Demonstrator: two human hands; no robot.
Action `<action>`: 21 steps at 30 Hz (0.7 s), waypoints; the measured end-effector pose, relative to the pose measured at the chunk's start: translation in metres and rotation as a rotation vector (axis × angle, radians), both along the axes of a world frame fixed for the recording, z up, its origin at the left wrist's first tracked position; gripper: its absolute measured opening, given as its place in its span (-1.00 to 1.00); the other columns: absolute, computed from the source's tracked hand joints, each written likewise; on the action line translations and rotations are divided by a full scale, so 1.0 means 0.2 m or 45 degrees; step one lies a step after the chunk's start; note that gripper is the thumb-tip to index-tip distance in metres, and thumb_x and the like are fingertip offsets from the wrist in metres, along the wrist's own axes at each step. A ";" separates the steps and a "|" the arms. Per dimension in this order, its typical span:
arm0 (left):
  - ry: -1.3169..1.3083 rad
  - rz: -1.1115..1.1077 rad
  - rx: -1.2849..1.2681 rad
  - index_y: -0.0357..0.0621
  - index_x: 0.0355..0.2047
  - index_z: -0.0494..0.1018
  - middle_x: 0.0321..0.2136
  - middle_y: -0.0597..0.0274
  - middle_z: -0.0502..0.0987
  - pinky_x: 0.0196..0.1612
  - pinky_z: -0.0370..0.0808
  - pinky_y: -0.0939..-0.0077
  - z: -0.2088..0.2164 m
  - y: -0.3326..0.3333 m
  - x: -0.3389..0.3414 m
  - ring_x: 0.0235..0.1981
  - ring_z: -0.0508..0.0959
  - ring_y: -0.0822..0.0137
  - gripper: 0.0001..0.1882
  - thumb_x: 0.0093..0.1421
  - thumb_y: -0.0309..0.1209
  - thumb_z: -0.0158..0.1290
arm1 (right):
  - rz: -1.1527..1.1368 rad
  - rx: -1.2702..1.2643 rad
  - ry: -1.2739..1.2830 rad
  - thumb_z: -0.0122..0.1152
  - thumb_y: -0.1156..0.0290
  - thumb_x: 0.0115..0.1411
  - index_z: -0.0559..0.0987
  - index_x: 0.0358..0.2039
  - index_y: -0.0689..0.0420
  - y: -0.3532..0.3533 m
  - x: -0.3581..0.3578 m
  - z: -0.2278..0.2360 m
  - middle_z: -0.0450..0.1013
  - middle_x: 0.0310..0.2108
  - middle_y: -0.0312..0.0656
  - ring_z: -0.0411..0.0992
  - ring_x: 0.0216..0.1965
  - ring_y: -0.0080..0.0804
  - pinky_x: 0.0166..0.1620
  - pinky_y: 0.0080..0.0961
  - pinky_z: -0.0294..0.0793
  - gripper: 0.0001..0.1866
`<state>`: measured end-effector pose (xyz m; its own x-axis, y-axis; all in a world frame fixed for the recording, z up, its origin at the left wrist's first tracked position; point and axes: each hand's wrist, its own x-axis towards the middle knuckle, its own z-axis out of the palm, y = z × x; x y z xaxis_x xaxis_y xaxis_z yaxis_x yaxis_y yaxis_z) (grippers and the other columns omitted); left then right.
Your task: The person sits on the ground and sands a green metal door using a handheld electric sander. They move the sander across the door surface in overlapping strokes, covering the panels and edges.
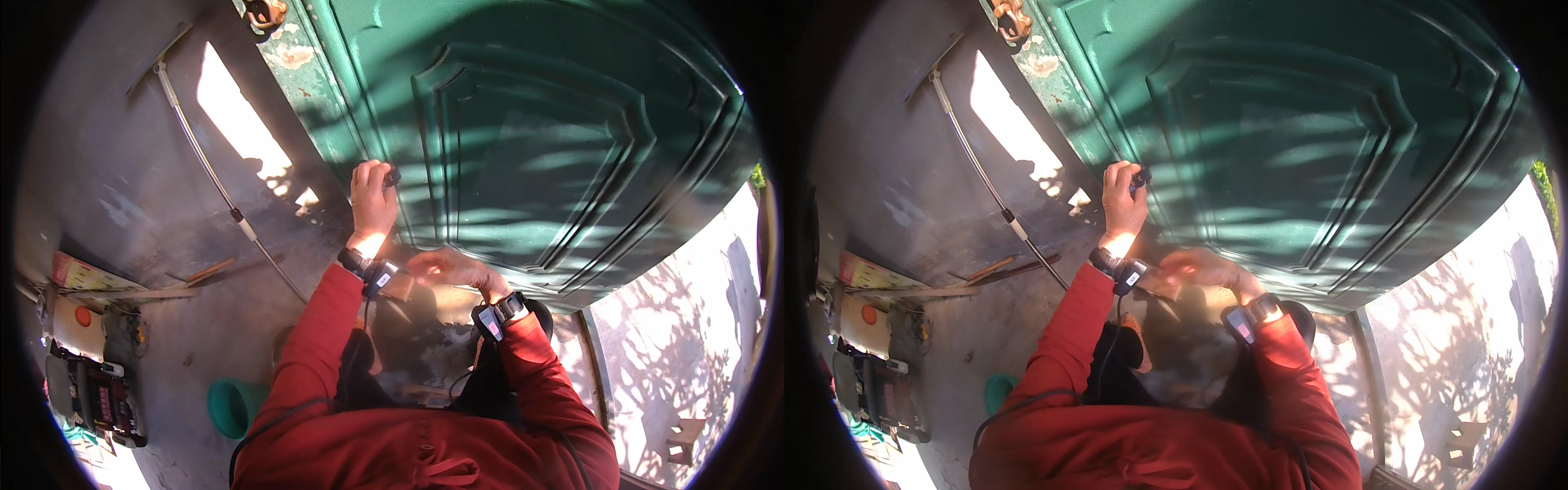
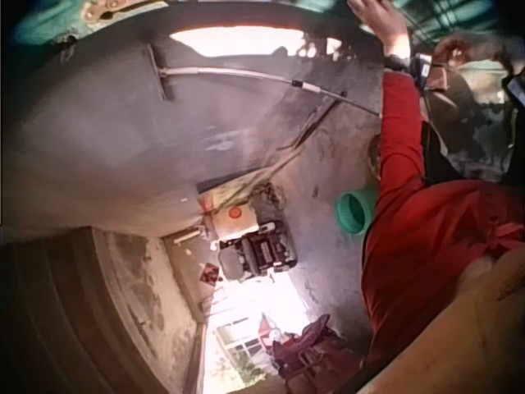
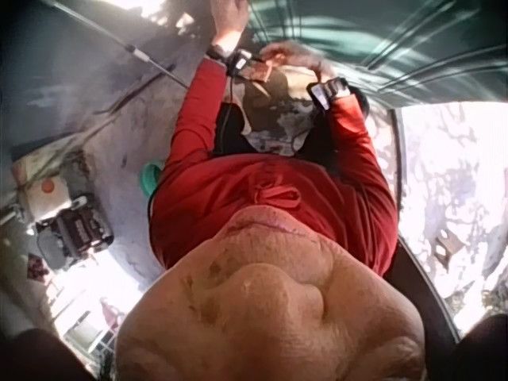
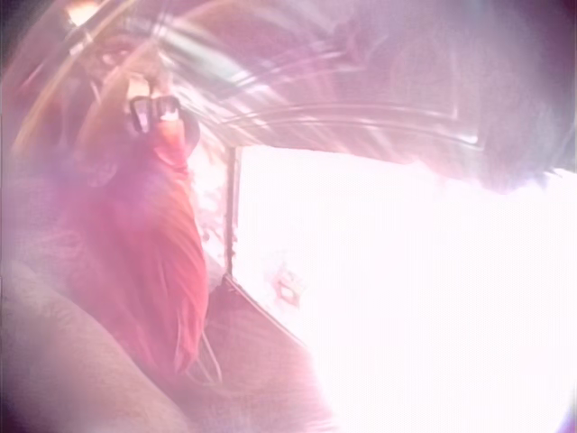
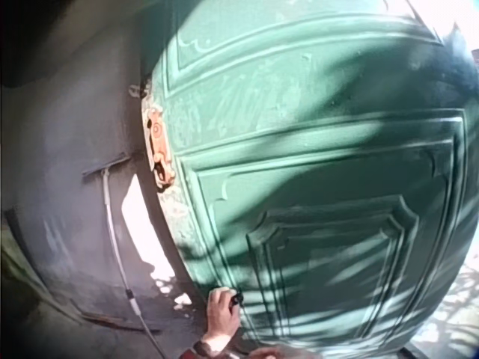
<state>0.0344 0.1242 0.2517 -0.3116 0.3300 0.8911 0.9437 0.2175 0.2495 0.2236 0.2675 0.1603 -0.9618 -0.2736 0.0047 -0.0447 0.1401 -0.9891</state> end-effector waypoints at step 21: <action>0.214 -0.098 0.155 -0.18 0.01 0.59 0.05 0.01 0.57 0.18 0.55 0.00 0.18 0.14 0.03 0.09 0.58 -0.13 -0.64 0.19 -0.66 0.24 | -0.074 0.215 0.045 0.48 0.04 0.40 0.66 0.32 0.18 0.03 -0.02 -0.09 0.71 0.17 -0.04 0.65 0.22 -0.19 0.32 -0.23 0.58 -0.37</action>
<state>0.0397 0.1524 0.2871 -0.1336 0.2336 0.9631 0.9868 0.1209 0.1076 0.2187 0.2727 0.1414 -0.9762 -0.2169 -0.0028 -0.0656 0.3073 -0.9494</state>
